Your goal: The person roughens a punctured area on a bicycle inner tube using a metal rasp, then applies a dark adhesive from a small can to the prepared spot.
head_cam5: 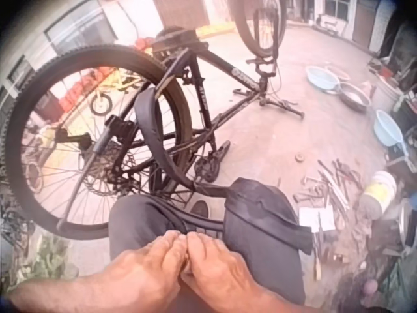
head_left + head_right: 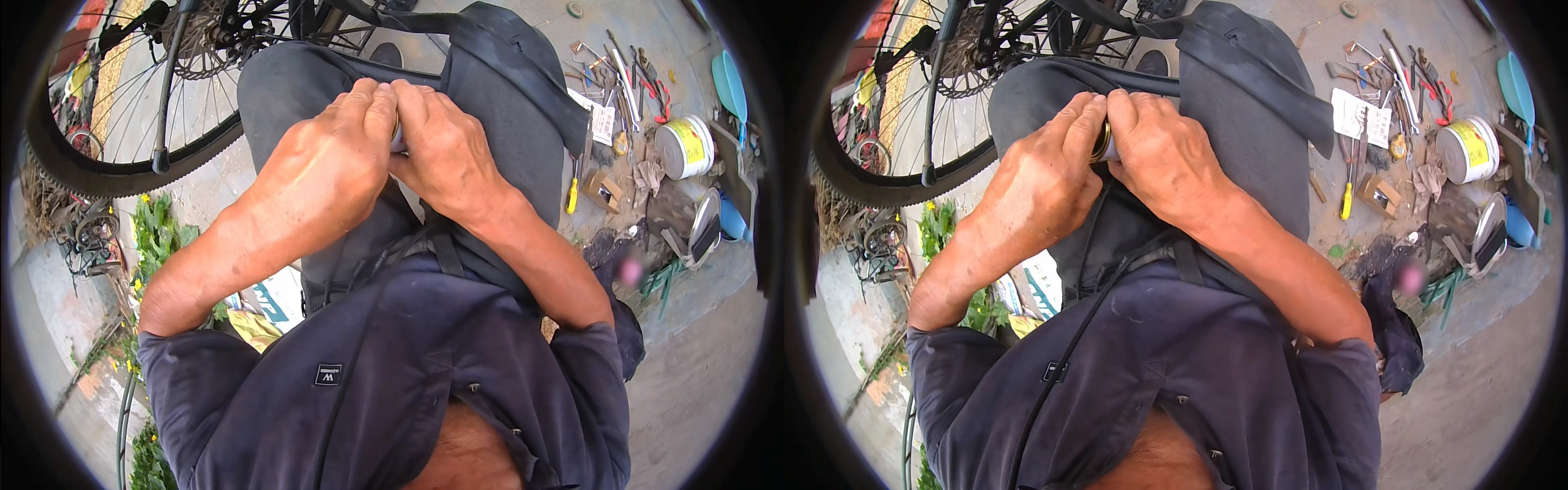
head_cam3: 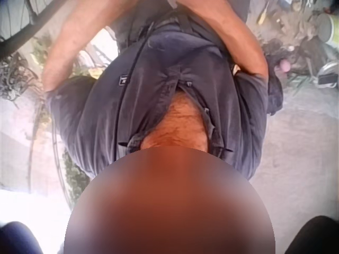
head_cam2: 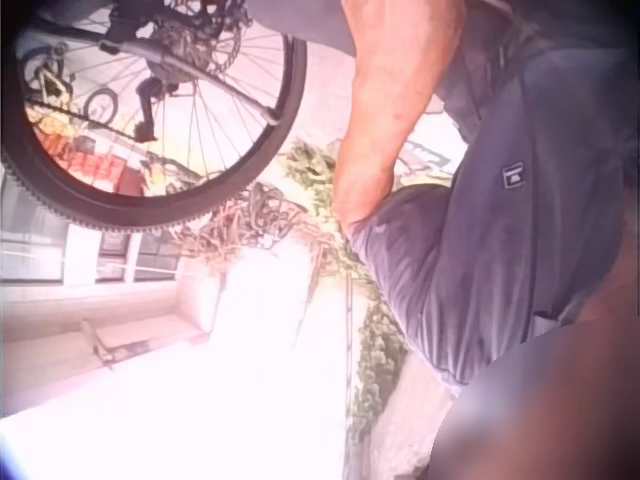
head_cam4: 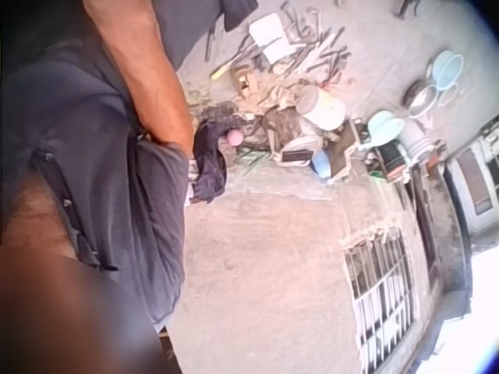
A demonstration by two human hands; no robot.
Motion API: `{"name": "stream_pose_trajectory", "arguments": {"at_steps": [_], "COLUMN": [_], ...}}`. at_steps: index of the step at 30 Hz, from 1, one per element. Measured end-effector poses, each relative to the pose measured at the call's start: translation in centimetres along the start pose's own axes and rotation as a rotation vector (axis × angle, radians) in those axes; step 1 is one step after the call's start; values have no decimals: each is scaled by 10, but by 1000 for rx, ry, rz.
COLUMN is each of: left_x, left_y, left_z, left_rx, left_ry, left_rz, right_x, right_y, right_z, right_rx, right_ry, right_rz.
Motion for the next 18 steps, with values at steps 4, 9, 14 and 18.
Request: {"name": "stream_pose_trajectory", "arguments": {"at_steps": [4,9,14,18], "left_x": [-4,-1,-10,-19], "left_y": [3,19,25,29], "left_z": [2,0,0,2], "left_rx": [0,17,-4,-34], "left_ry": [37,118,144,106], "left_rz": [89,300,430,474], "right_x": [-2,0,0,2], "right_y": [0,4,6,6], "right_z": [-1,-2,-3,-1], "right_rx": [-21,11,-7,12], "right_ry": [-15,-36,-49,-51], "right_rz": [-14,-45,-129,-174]}}
Point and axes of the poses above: each hand's wrist, its own z-axis away from the middle knuckle, its own y-axis out of the back of the hand, x = y × z, the point moved 3 cm from there along -z, towards the middle knuckle, and after that the axes turned 3 degrees about z, right-handed, at the moved point
